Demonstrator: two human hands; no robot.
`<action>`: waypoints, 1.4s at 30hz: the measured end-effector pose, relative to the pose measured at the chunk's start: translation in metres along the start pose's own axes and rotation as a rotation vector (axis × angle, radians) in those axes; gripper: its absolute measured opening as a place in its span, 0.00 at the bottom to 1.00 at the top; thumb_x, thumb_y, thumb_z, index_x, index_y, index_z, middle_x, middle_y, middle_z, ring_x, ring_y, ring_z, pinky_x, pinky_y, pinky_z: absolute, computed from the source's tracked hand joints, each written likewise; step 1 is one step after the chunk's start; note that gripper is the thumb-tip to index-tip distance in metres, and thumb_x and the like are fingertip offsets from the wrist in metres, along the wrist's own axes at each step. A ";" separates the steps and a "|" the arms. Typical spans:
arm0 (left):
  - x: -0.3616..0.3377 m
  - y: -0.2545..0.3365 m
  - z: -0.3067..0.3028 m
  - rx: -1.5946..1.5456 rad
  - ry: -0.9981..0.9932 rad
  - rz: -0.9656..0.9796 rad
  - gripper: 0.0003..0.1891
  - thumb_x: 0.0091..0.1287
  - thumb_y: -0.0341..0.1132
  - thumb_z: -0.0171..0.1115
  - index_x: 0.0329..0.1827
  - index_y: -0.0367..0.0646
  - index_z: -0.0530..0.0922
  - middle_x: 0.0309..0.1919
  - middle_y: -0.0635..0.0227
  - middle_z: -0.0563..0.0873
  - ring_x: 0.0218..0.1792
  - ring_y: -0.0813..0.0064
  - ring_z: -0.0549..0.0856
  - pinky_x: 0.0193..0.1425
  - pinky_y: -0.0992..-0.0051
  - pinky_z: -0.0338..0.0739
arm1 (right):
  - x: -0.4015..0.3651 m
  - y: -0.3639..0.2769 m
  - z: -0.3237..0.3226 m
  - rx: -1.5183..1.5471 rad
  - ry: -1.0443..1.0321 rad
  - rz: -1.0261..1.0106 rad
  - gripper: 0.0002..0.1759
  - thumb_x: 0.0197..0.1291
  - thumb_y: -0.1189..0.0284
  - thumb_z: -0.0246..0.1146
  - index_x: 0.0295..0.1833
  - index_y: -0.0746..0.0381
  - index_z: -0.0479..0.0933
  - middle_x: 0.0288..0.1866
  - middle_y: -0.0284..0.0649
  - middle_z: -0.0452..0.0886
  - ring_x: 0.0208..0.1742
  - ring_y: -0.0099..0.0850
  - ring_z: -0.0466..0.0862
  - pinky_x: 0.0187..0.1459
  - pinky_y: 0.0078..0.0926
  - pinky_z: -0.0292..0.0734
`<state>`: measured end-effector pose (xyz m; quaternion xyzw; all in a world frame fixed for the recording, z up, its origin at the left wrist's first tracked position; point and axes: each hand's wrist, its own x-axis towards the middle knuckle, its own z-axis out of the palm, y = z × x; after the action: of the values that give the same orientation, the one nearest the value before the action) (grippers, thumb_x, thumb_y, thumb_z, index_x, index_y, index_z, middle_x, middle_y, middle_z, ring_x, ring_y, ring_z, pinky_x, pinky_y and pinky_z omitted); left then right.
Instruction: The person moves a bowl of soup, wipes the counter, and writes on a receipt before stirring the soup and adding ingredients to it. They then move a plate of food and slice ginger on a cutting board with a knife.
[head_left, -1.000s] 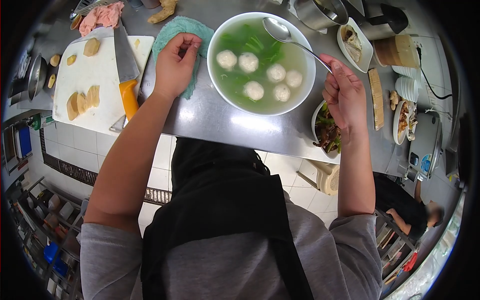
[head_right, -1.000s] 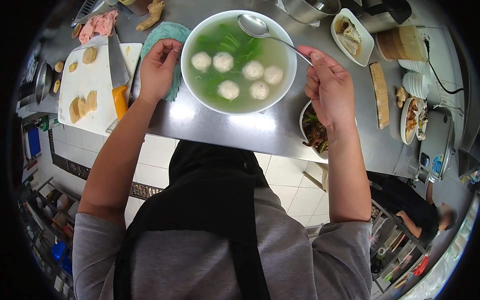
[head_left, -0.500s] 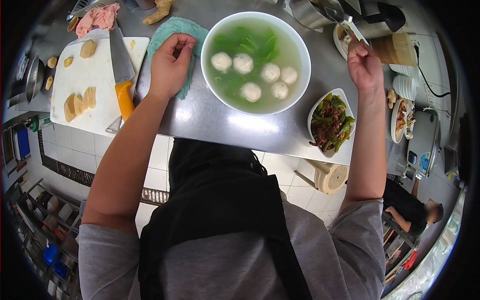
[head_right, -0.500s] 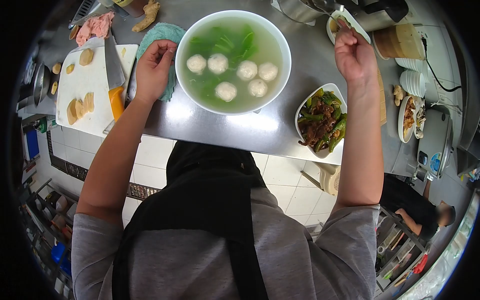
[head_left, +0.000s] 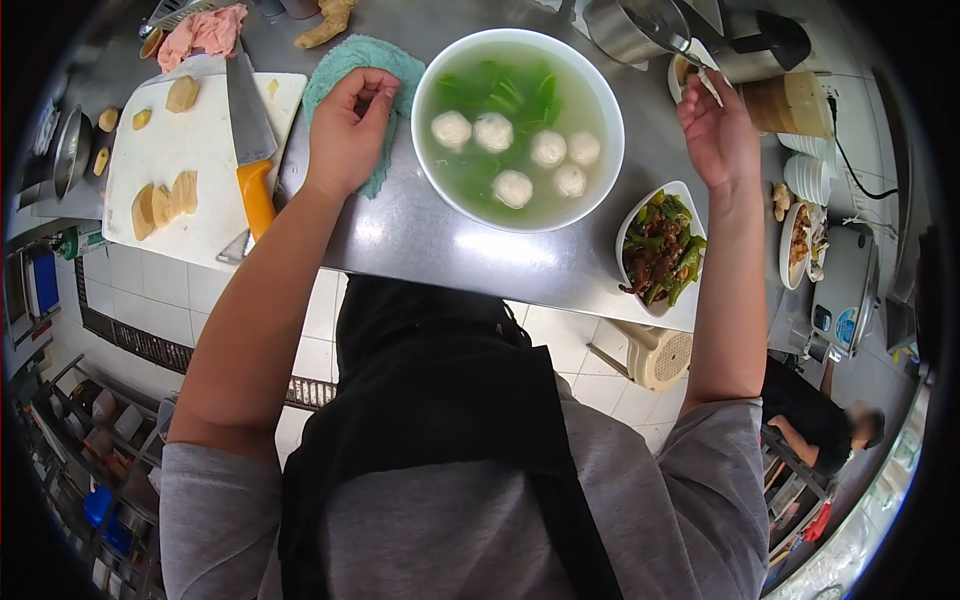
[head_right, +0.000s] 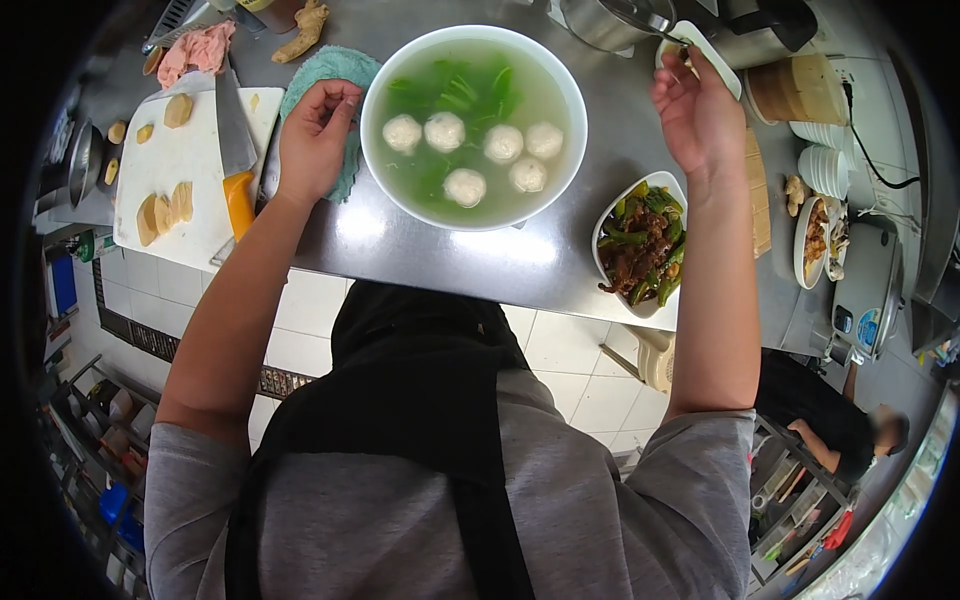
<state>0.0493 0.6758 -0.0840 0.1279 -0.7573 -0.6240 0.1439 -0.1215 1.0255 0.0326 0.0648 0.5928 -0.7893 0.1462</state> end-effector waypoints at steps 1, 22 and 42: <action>0.000 0.000 0.000 -0.010 -0.003 -0.001 0.05 0.70 0.27 0.59 0.46 0.39 0.81 0.39 0.72 0.86 0.39 0.82 0.81 0.47 0.81 0.76 | -0.004 0.004 -0.001 -0.002 -0.001 -0.002 0.17 0.74 0.69 0.54 0.61 0.67 0.66 0.47 0.46 0.79 0.40 0.33 0.80 0.41 0.27 0.80; -0.037 0.100 -0.087 -0.167 -0.123 0.082 0.06 0.68 0.23 0.60 0.46 0.38 0.79 0.41 0.64 0.81 0.40 0.75 0.81 0.47 0.76 0.76 | 0.169 -0.010 0.231 -1.211 0.038 -0.670 0.10 0.61 0.67 0.66 0.43 0.61 0.85 0.37 0.48 0.87 0.39 0.45 0.86 0.44 0.36 0.80; -0.130 0.056 -0.269 -0.061 0.206 -0.151 0.04 0.71 0.22 0.55 0.44 0.38 0.76 0.44 0.63 0.77 0.44 0.76 0.77 0.50 0.78 0.73 | 0.279 -0.019 0.276 -2.107 -0.155 0.177 0.20 0.49 0.60 0.72 0.36 0.69 0.86 0.37 0.53 0.87 0.39 0.44 0.87 0.44 0.38 0.81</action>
<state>0.2704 0.4906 0.0121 0.2435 -0.7074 -0.6394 0.1776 -0.3719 0.7240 0.0525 -0.1021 0.9601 0.1348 0.2228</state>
